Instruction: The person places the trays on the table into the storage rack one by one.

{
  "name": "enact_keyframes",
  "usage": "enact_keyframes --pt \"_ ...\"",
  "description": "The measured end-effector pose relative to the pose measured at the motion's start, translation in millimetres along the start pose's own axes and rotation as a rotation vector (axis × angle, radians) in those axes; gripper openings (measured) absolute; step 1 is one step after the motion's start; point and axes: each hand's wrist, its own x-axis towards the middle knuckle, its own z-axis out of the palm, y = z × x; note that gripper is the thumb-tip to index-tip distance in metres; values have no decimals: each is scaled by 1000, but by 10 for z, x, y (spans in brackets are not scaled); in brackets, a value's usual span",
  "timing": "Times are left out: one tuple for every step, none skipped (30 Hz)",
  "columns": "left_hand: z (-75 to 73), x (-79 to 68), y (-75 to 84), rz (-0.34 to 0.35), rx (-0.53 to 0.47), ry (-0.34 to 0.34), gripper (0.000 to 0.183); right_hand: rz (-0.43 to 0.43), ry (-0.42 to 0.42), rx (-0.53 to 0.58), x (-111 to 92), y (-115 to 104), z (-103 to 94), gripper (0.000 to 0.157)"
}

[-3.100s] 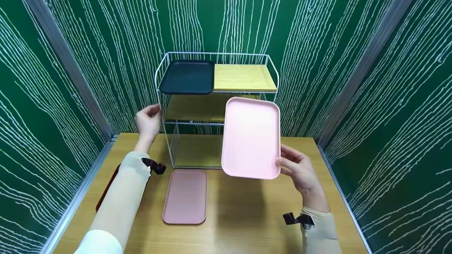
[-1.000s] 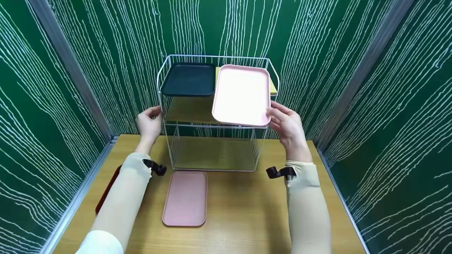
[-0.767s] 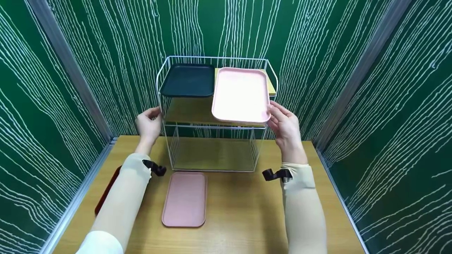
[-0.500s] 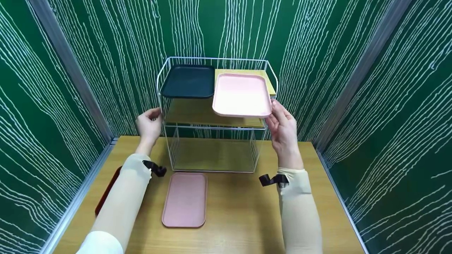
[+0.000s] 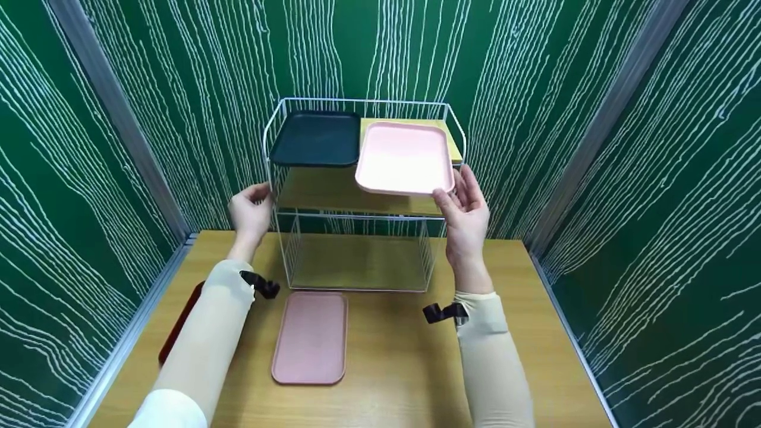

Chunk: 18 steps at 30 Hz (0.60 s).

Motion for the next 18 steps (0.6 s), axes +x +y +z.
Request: enact_keyframes --pt "0 1 -1 3 -1 1 20 -13 10 -17 0 6 10 74" --pt "1 1 -2 4 -3 3 20 -28 20 -39 1 13 19 73" --pt "0 2 -2 7 -5 5 20 -44 29 -65 4 21 29 71" --pt "1 2 -2 8 -8 6 20 -57 36 -89 9 29 37 70" --pt "0 1 -2 10 -9 7 20 -73 42 -113 14 37 44 68" --pt "0 0 -3 11 -11 9 20 -89 49 -138 19 45 49 66" --pt "-2 -2 -2 11 -14 11 20 -111 55 -167 24 55 53 64" --pt "-1 -3 -2 10 -14 13 20 -136 61 -203 27 67 55 62" --pt "-1 -5 -1 9 -10 15 20 -165 67 -245 28 80 54 61" --pt "0 -7 -1 8 -6 16 20 -197 77 -292 26 95 53 61" --pt "1 -6 -2 8 -1 17 20 -234 85 -336 21 112 49 61" --pt "4 -6 -5 8 2 17 20 -275 93 -383 12 131 45 62" --pt "5 -7 -5 10 3 16 20 -321 99 -437 0 152 42 62" --pt "6 -8 -4 13 2 15 21 -369 108 -499 -22 170 44 63" --pt "7 -7 -7 16 1 13 21 -428 114 -568 -49 187 51 63" --pt "7 -5 -9 18 -3 11 21 -499 118 -641 -75 209 54 63" --pt "7 -4 -9 19 -6 10 21 -578 116 -715 -105 231 60 62" --pt "7 -3 -10 19 -10 8 21 -660 117 -785 -140 248 76 61"
